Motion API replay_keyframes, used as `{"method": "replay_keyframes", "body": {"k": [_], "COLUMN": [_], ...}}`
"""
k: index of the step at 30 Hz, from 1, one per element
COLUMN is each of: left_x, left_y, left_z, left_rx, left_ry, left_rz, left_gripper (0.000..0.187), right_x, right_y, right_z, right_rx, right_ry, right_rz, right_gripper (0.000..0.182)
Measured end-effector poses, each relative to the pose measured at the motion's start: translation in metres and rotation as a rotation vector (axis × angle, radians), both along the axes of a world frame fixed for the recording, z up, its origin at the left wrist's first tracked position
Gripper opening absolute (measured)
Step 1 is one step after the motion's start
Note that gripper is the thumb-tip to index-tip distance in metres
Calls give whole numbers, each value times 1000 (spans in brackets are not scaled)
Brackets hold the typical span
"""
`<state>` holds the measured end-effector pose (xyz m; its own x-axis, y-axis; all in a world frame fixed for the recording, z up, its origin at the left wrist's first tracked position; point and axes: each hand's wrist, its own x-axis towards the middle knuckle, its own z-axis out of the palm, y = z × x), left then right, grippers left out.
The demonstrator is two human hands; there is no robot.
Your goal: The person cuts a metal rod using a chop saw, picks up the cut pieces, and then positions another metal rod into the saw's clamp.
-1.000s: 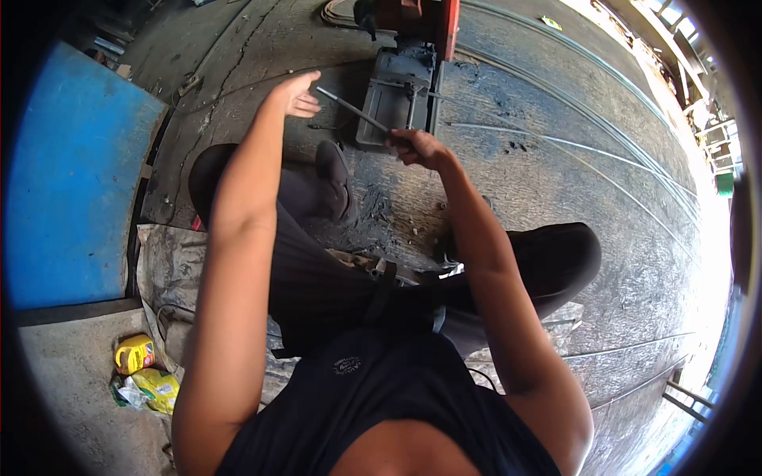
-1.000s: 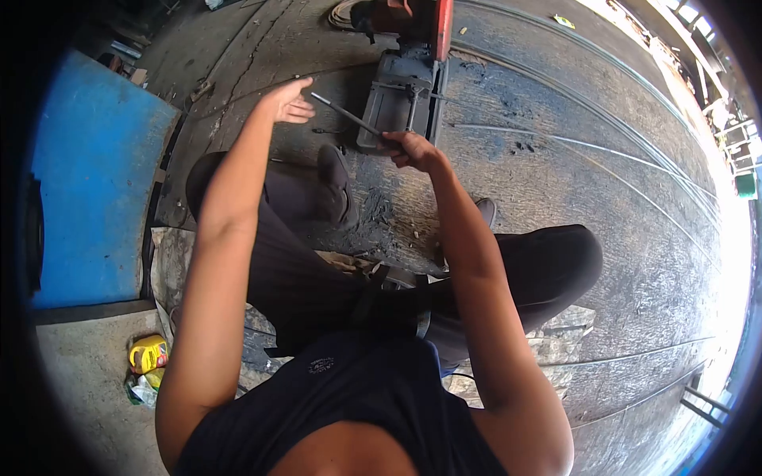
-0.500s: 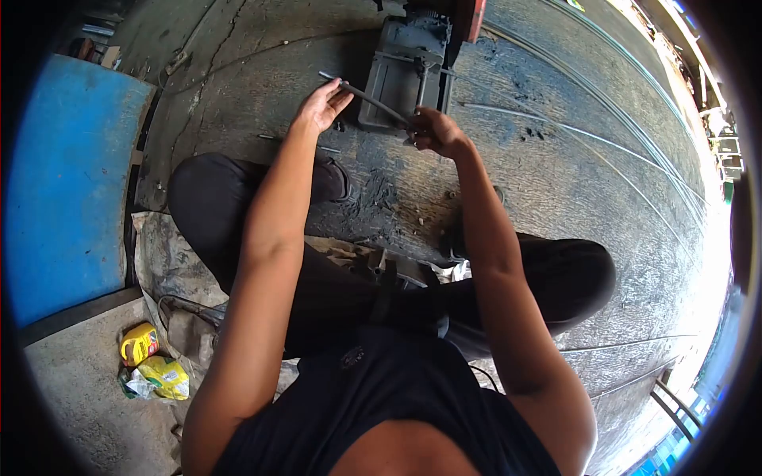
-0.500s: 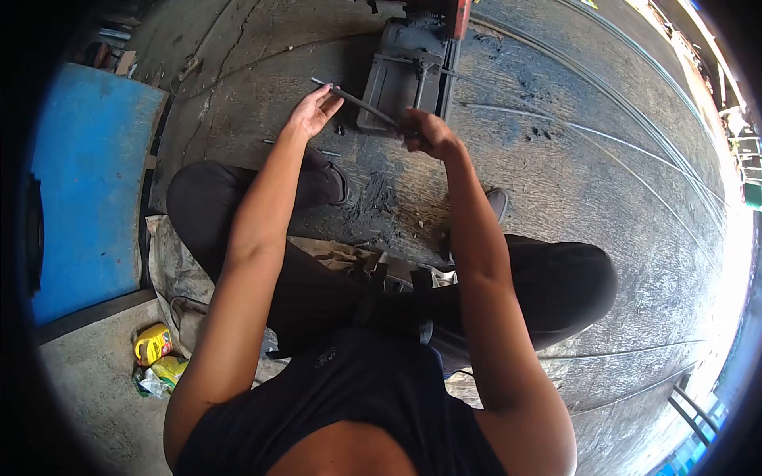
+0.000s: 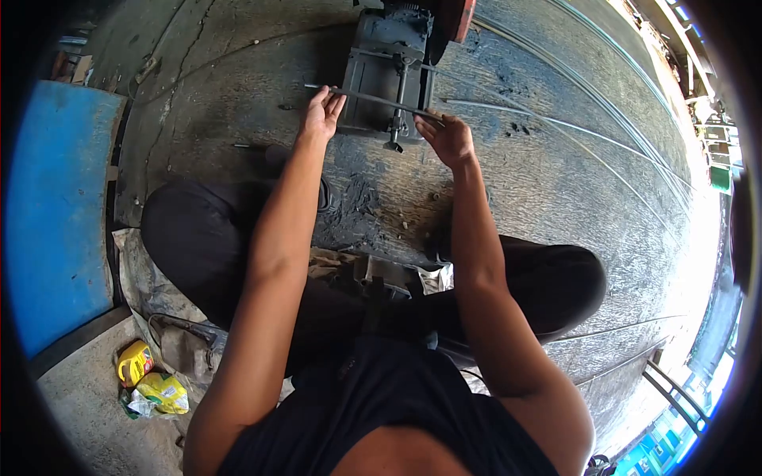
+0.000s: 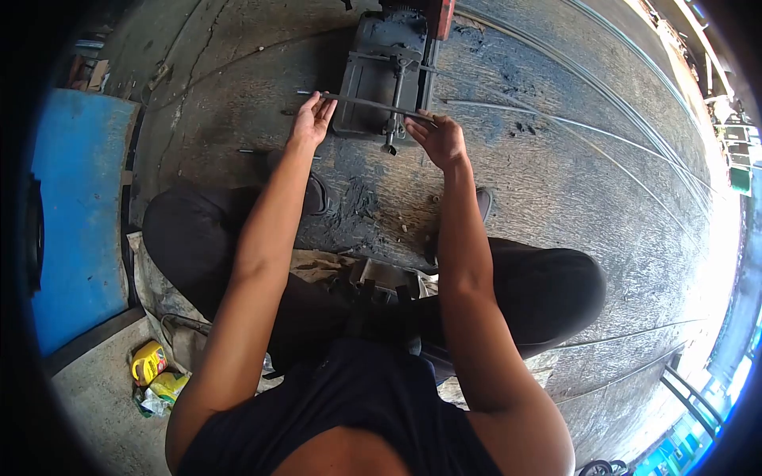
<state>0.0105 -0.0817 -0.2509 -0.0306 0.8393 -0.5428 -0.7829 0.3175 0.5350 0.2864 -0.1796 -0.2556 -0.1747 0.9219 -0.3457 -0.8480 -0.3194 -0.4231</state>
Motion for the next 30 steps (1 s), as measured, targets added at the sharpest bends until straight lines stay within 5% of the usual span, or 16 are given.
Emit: {"method": "replay_keyframes", "body": {"k": [7,17,30], "left_x": [20,60,64], "left_y": [12,51,79], "left_z": [-24,-35,-56], "left_rx": [-33,-102,-66], "left_ry": [-37,-124,123], "left_rz": [32,33,-349], "left_gripper": [12,9,29], "right_x": [1,14,56], "right_y": [12,42,121], "right_z": [-15,-59,-99], "right_rx": [2,-54,4], "right_ry": [-178,-92,-139], "right_rz": [-135,-308,-298], "right_gripper": [27,19,18]}}
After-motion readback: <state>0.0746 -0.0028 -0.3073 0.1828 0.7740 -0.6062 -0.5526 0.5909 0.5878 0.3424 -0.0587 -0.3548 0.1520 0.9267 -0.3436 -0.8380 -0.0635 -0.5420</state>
